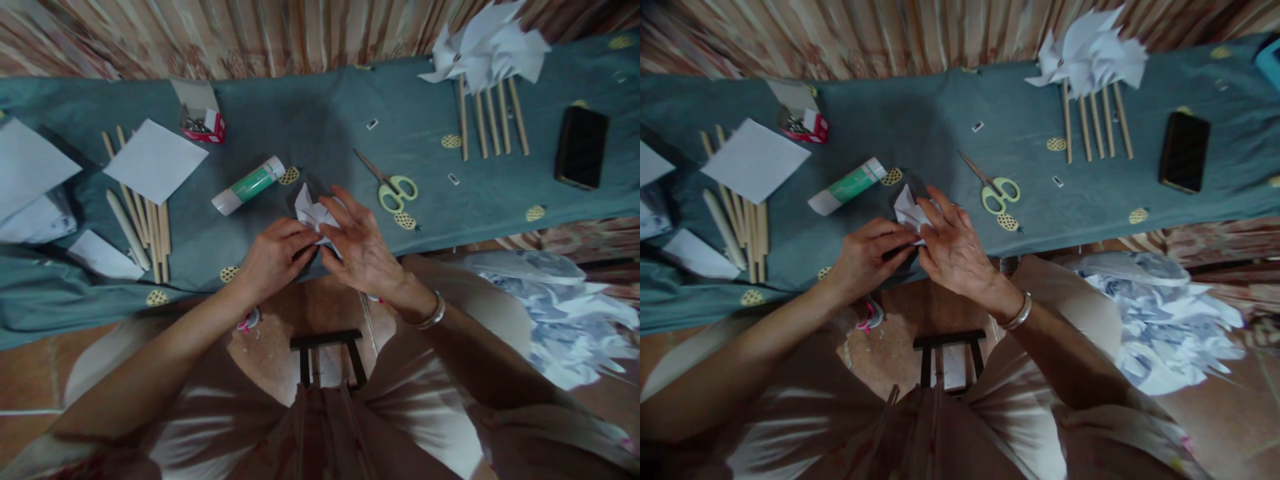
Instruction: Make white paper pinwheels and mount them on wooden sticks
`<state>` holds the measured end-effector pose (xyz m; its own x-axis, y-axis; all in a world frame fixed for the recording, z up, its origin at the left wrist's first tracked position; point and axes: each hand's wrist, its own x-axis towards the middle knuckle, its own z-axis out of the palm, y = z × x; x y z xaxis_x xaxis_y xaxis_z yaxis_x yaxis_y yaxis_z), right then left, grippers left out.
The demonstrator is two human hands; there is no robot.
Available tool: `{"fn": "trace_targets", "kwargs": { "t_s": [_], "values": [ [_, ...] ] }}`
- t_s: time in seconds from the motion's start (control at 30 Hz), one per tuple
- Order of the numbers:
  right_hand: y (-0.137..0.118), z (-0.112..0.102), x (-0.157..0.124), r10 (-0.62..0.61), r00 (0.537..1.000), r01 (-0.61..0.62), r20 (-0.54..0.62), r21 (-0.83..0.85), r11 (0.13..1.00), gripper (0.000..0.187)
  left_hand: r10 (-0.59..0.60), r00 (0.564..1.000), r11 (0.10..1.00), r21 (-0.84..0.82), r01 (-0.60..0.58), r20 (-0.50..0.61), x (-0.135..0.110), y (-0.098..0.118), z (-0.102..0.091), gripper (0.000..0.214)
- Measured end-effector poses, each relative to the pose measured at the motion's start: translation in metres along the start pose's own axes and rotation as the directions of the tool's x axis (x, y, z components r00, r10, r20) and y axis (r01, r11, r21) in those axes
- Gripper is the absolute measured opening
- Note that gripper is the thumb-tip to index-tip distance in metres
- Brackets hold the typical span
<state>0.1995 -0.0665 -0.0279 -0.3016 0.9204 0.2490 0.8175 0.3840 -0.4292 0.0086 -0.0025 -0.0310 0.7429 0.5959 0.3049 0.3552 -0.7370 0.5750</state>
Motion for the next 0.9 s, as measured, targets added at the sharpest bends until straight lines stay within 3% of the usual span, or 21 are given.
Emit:
{"fn": "trace_targets", "kwargs": {
  "t_s": [0.2, 0.37, 0.43, 0.5, 0.57, 0.6, 0.8, 0.9],
  "values": [
    [-0.004, 0.002, 0.008, 0.004, 1.0, -0.005, -0.029, -0.013, 1.0, 0.021, -0.075, 0.996, 0.994, -0.087, 0.071, -0.053, 0.002, 0.001, -0.005, 0.018],
    [-0.001, 0.006, 0.01, -0.033, 0.998, 0.03, -0.062, -0.063, 0.998, 0.023, -0.287, 0.956, 0.939, -0.217, 0.268, -0.065, 0.001, 0.0, -0.022, 0.021],
    [0.004, 0.007, 0.008, -0.042, 0.995, 0.037, -0.09, -0.052, 0.998, 0.023, -0.444, 0.896, 0.839, -0.364, 0.405, -0.026, 0.0, 0.002, -0.026, 0.025],
    [0.008, 0.009, 0.007, -0.026, 0.994, 0.024, -0.108, -0.015, 1.0, 0.024, -0.615, 0.787, 0.616, -0.595, 0.517, 0.047, 0.001, 0.007, -0.026, 0.031],
    [0.01, 0.009, 0.005, 0.009, 0.993, -0.006, -0.117, 0.02, 1.0, 0.025, -0.699, 0.701, 0.366, -0.772, 0.52, 0.141, 0.002, 0.015, -0.024, 0.044],
    [0.011, 0.009, 0.005, 0.028, 0.992, -0.025, -0.124, 0.029, 0.999, 0.025, -0.708, 0.688, 0.308, -0.808, 0.502, 0.158, 0.002, 0.019, -0.023, 0.048],
    [0.012, 0.007, 0.004, 0.078, 0.985, -0.068, -0.156, 0.068, 0.995, 0.027, -0.757, 0.653, 0.378, -0.799, 0.467, 0.023, 0.008, 0.021, -0.025, 0.044],
    [0.014, 0.005, 0.007, 0.104, 0.98, -0.085, -0.168, 0.116, 0.99, 0.026, -0.773, 0.615, 0.191, -0.867, 0.46, 0.156, 0.01, 0.021, -0.026, 0.039]
  ]
}}
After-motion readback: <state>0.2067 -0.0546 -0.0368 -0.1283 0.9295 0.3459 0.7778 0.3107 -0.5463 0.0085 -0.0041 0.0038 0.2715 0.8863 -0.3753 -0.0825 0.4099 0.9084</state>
